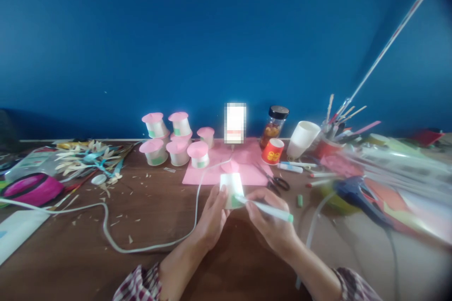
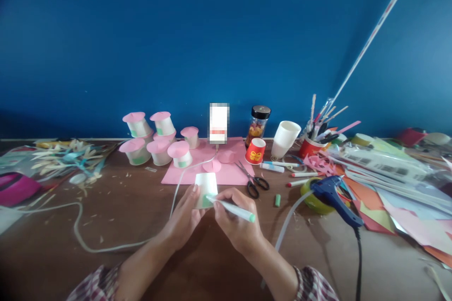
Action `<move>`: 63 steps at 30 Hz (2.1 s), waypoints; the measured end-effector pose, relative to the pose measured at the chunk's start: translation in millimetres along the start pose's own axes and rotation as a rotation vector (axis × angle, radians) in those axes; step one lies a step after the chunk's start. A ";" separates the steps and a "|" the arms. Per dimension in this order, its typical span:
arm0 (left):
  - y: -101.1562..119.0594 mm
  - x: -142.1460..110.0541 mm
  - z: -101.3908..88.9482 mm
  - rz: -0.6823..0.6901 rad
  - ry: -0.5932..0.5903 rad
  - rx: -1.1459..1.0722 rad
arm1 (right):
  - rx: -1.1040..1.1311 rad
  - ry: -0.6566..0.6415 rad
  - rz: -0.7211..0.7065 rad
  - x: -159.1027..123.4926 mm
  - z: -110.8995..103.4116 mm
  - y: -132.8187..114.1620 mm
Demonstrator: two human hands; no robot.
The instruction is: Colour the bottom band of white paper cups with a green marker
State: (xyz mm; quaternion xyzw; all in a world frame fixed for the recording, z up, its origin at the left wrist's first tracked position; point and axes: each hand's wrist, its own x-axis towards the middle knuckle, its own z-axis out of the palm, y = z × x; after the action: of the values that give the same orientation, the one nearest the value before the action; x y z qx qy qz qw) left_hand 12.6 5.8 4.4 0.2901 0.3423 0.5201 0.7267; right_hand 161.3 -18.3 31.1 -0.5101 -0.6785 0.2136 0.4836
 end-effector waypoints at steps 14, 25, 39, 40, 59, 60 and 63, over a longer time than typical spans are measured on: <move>0.3 -0.5 0.7 0.012 -0.031 0.010 | 0.037 -0.015 -0.016 -0.8 -5.4 -6.1; -0.1 -0.3 0.6 0.017 -0.009 0.004 | 0.049 -0.039 -0.006 0.2 -6.2 -8.2; 1.9 0.7 2.4 0.023 -0.016 -0.014 | 0.129 -0.034 0.052 3.0 -7.0 -8.7; 1.2 0.9 1.8 0.025 -0.023 -0.014 | 0.135 -0.035 0.059 3.8 -7.0 -8.8; 0.2 0.8 -2.2 -0.044 0.069 0.020 | 0.382 -0.098 0.232 9.8 -8.0 -4.2; 0.0 0.9 -2.4 -0.041 0.069 0.021 | 0.388 -0.097 0.235 9.9 -8.6 -4.2; -0.5 1.8 -2.9 -0.033 0.054 0.024 | 0.389 -0.115 0.240 9.5 -8.7 -4.7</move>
State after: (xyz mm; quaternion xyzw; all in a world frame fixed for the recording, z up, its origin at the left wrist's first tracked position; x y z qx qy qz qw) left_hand 11.0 7.5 1.9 0.2791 0.3726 0.5116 0.7222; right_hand 166.5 -13.3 42.8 -0.4714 -0.5855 0.4249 0.5044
